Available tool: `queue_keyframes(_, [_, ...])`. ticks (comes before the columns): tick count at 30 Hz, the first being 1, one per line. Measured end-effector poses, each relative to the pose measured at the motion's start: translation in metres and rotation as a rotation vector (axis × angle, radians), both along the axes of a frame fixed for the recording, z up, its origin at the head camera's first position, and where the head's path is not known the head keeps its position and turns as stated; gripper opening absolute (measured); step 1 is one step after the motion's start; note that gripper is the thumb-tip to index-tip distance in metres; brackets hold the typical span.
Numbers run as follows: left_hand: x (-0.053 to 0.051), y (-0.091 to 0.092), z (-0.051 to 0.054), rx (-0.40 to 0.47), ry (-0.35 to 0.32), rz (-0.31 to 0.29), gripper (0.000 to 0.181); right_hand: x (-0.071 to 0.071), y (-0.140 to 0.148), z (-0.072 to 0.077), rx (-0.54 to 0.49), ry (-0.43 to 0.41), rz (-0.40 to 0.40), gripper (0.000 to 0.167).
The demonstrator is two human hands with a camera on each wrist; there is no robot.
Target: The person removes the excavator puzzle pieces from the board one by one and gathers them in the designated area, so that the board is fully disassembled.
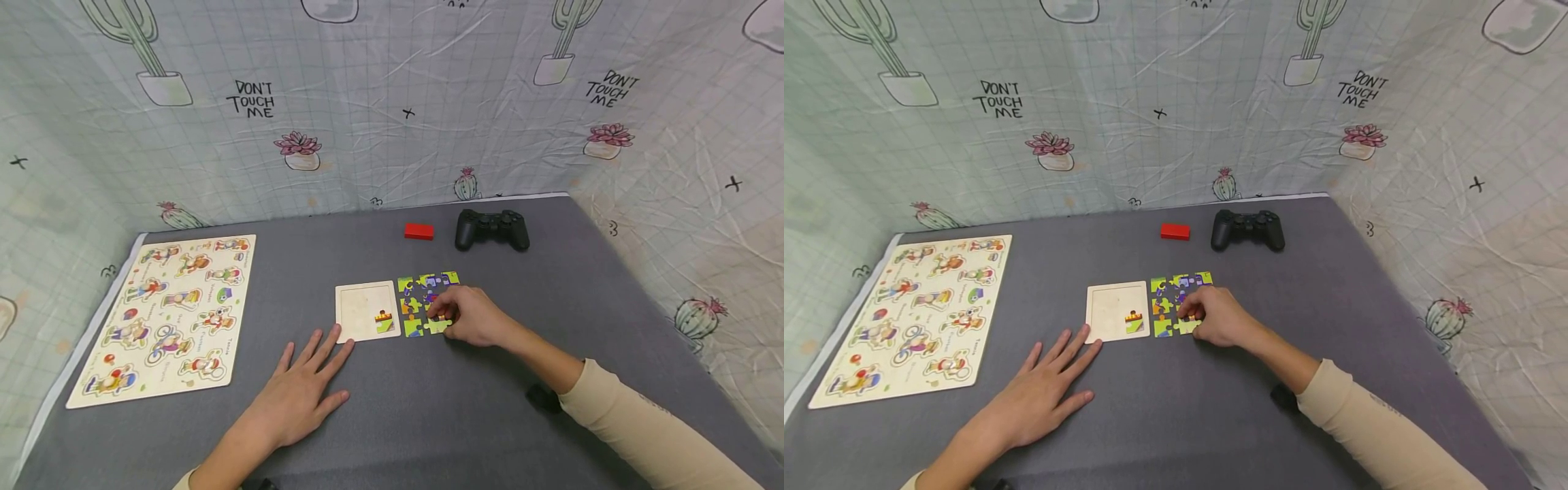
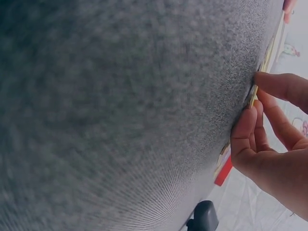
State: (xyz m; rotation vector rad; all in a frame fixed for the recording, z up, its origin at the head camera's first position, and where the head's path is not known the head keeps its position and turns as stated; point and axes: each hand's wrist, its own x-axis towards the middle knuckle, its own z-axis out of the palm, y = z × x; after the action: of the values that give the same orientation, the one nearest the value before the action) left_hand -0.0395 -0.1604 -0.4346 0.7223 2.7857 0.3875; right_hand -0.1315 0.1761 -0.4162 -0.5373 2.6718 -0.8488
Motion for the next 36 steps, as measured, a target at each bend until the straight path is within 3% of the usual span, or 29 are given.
queue_keyframes(18, [0.001,-0.001,0.001,0.005,0.017,-0.004,0.074,-0.002,-0.002,0.002,0.020,-0.044,-0.002,0.033])
queue_keyframes(36, [0.001,0.000,0.001,0.006,0.003,0.001,0.074,-0.006,-0.018,0.008,-0.049,-0.036,0.060,0.033])
